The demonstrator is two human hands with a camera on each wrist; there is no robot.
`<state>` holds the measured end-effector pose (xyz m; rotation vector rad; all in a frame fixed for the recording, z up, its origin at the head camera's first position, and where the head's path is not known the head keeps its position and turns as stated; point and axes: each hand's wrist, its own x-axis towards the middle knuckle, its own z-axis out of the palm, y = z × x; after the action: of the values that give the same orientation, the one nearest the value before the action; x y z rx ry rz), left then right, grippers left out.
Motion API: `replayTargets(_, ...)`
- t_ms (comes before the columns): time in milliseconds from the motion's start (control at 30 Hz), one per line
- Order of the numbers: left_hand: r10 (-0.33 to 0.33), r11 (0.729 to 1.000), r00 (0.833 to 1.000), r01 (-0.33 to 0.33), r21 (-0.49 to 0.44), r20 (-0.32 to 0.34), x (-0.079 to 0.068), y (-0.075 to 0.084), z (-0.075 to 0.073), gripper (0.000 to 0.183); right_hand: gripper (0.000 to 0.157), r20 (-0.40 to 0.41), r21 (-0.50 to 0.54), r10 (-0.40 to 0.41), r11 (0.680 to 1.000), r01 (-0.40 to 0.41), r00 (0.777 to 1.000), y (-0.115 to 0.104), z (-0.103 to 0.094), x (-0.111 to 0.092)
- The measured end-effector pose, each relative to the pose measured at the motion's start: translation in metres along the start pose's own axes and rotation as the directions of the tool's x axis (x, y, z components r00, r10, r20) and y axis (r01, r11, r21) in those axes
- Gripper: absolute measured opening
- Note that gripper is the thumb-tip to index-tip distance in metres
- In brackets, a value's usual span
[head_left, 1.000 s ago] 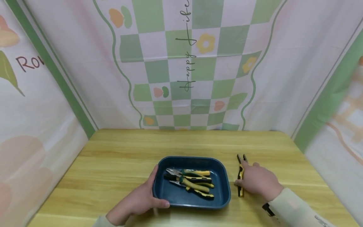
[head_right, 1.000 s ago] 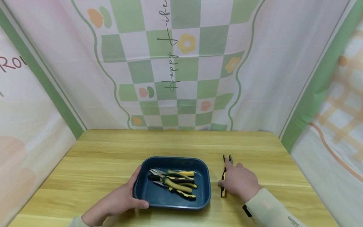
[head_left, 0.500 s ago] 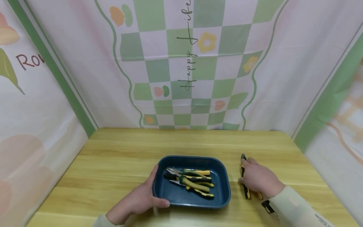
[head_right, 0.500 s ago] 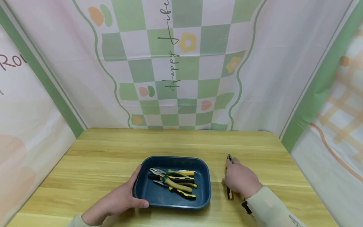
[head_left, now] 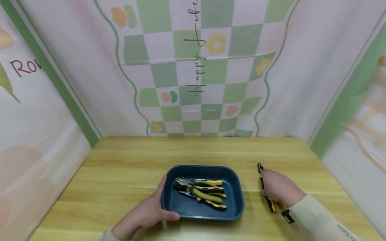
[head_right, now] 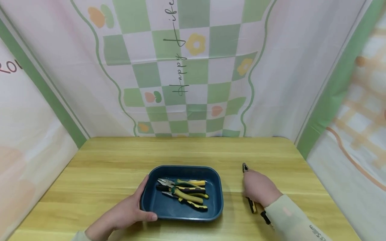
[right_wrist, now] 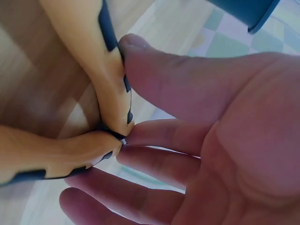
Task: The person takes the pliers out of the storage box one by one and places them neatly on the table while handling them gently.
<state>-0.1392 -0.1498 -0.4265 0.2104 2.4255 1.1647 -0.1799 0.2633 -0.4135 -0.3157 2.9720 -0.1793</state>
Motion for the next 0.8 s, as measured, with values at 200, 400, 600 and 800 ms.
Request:
replayTargets(200,-0.008,1.0,1.0,0.008,-0.011,0.005,0.0,-0.001,-0.001,0.128,0.064,-0.011,0.042,-0.018,0.999,0.018,1.0,0.024,-0.001,-0.008)
replayTargets(400,0.012,0.999,1.0,-0.012,-0.03,0.015,0.002,0.001,-0.004,0.126,0.074,0.042,0.1,0.037,0.994,-0.041,0.998,0.055,-0.006,-0.017)
replayTargets(600,0.007,1.0,1.0,-0.007,-0.023,0.014,0.001,0.003,-0.004,0.126,0.076,0.058,0.091,0.094,0.991,-0.099,0.994,0.089,-0.008,-0.028)
replayTargets(800,0.036,0.999,0.999,-0.036,-0.01,-0.002,-0.002,0.003,-0.003,0.127,0.077,0.102,0.082,0.142,0.985,-0.151,0.985,0.126,-0.007,-0.043)
